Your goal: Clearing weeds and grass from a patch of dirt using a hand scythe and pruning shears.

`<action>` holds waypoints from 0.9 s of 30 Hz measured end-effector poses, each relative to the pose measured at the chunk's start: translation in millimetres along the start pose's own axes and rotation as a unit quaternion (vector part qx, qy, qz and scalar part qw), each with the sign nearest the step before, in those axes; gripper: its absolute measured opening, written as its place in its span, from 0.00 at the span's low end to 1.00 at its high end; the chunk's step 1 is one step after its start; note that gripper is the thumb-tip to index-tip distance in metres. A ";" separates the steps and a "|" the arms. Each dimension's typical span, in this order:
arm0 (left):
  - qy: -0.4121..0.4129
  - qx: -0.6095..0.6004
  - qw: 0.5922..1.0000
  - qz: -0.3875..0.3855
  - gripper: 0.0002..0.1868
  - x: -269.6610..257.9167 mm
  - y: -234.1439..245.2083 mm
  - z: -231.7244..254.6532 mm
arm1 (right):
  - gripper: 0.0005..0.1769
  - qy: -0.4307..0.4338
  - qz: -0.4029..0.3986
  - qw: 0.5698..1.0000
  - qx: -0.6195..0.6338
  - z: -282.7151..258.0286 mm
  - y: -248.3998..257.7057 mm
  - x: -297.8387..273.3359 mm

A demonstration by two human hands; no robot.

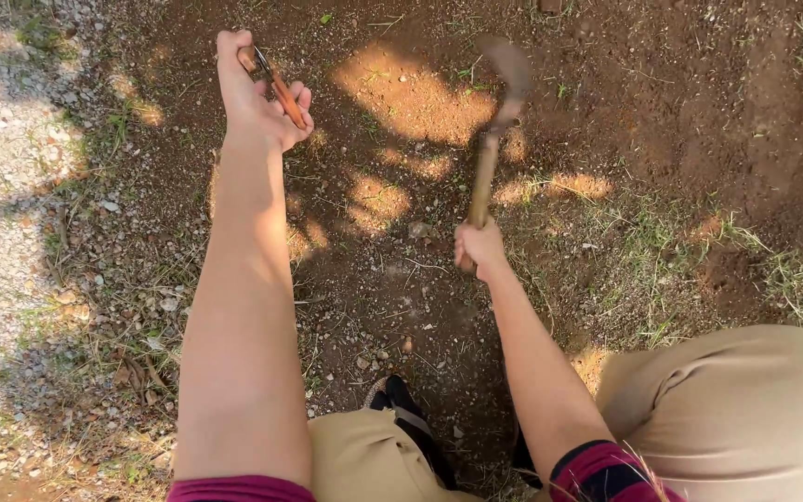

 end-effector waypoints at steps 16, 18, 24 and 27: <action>0.004 -0.003 1.000 -0.030 0.62 9.4 7.1 1.7 | 0.20 0.013 -0.124 0.986 -0.110 -46.1 -3.2 38.4; 0.012 -0.003 0.999 0.032 0.62 -2.5 2.5 -8.1 | 0.17 0.074 -0.095 0.991 0.058 -59.3 -27.2 36.7; 0.000 -0.007 1.000 0.005 0.60 -12.6 -5.5 -3.0 | 0.36 0.006 -0.125 0.990 -0.071 -37.5 -62.9 49.8; 0.013 -0.010 0.999 0.033 0.60 -10.7 -6.2 -2.0 | 0.29 0.030 -0.098 0.962 -0.252 -65.7 -21.4 37.3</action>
Point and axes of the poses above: each hand's wrist, its own x-axis towards the middle knuckle, its own y-axis out of the back of the hand, z = x × y, the point moved 1 cm from there along x, towards the middle knuckle, and after that the axes turned 4 degrees about -x, right-handed, at the moved point
